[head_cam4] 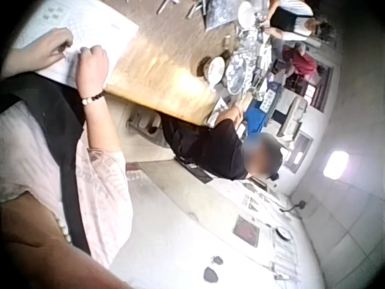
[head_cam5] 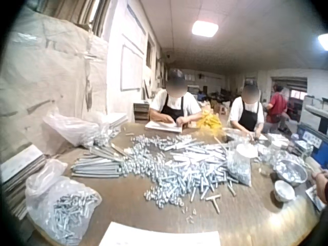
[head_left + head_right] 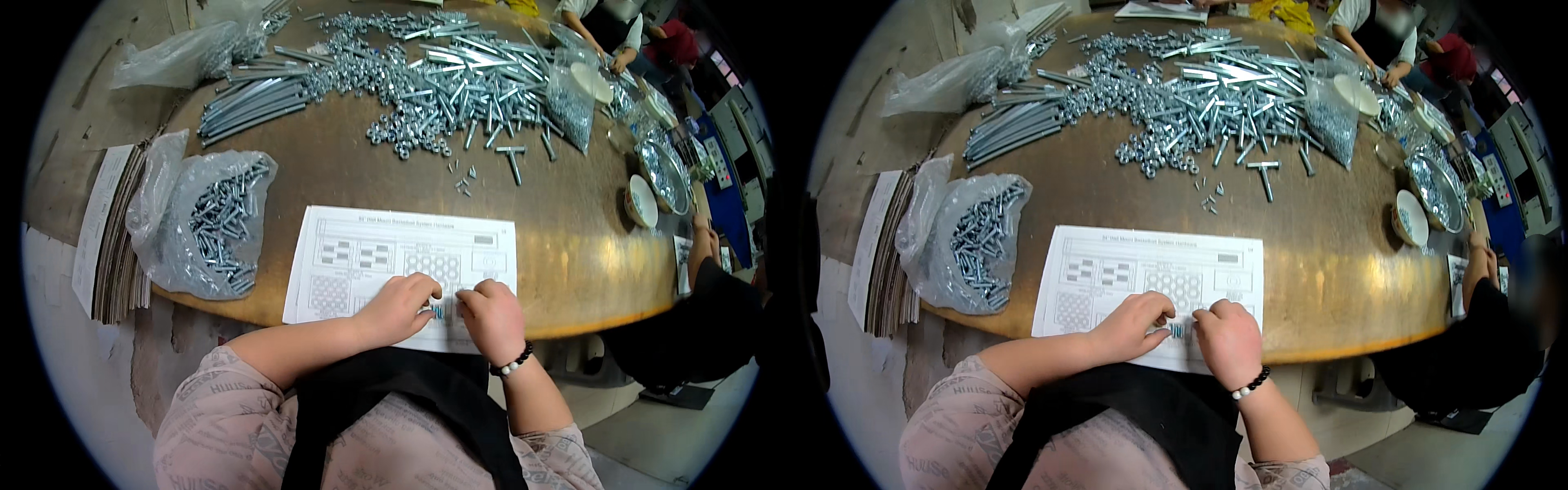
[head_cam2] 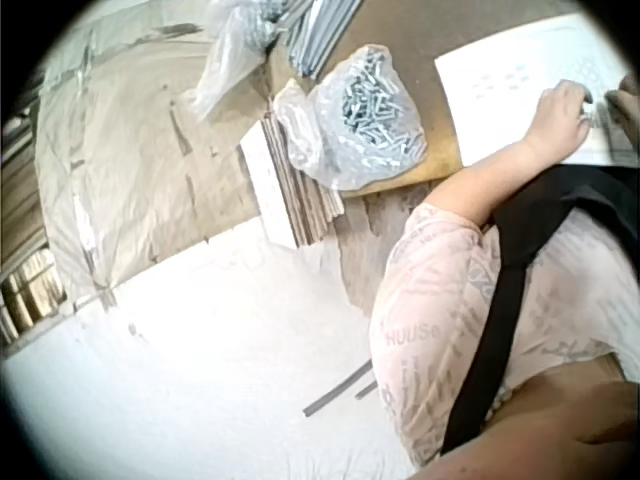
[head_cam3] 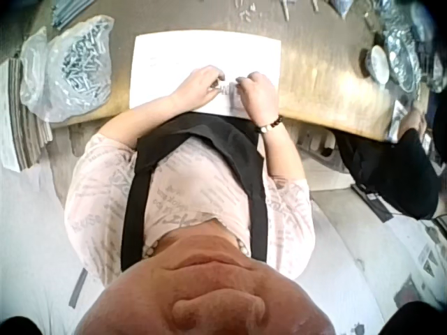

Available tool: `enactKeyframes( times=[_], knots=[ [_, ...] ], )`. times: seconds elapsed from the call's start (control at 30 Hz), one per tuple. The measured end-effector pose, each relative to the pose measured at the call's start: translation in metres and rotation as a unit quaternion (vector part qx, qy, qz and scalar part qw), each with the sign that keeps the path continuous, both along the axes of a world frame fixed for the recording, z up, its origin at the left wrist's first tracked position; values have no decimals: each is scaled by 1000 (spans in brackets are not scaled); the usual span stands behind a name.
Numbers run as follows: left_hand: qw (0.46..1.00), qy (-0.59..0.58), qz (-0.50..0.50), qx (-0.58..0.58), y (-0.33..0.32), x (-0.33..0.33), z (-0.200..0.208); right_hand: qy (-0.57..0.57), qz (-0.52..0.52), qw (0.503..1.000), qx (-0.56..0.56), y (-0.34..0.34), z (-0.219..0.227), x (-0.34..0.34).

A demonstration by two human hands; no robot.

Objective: The person sorts metal fasteners including nuts, bolts, and rods on a table, arranging them into neat rows on a printed instruction sheet. They repeatedly pick items from piles and plastic bags, place them on the sheet, and adjust the layout.

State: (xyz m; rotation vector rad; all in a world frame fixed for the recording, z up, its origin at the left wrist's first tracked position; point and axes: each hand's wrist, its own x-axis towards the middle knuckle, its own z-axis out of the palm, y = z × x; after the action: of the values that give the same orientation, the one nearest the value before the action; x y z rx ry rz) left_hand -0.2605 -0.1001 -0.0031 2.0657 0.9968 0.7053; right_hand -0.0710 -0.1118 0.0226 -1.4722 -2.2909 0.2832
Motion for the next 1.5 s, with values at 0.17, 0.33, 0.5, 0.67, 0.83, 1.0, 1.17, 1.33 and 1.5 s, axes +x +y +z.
enactKeyframes(
  times=[0.17, 0.33, 0.5, 0.67, 0.83, 1.0, 1.17, 1.33, 1.5],
  knots=[
    [993, 24, 101, 64, 63, -35, 12, 56, 17, 998, 39, 61, 14, 13],
    [970, 107, 196, 97, 154, -81, -4, 73, -35, 996, -27, 149, -16, 8],
    [955, 159, 226, 107, 207, -104, -21, 17, -82, 996, -21, 217, -33, -29],
    [949, 188, 235, 95, 221, -81, -22, -27, -102, 993, -49, 253, -52, -45],
    [926, 262, 225, 150, 232, -67, -25, -56, -55, 992, -101, 258, -44, -39],
    [892, 346, 240, 167, 242, -69, -31, -82, -44, 994, -59, 259, -44, -36],
    [958, 226, 168, 51, 220, -88, -11, -29, -17, 999, -29, 256, -51, -35],
    [963, 216, 158, 5, 216, -109, -10, -55, -2, 998, -43, 254, -47, -43],
    [963, 155, 201, 95, 214, -109, -29, -89, -28, 995, -44, 253, -45, -48]
  ],
)
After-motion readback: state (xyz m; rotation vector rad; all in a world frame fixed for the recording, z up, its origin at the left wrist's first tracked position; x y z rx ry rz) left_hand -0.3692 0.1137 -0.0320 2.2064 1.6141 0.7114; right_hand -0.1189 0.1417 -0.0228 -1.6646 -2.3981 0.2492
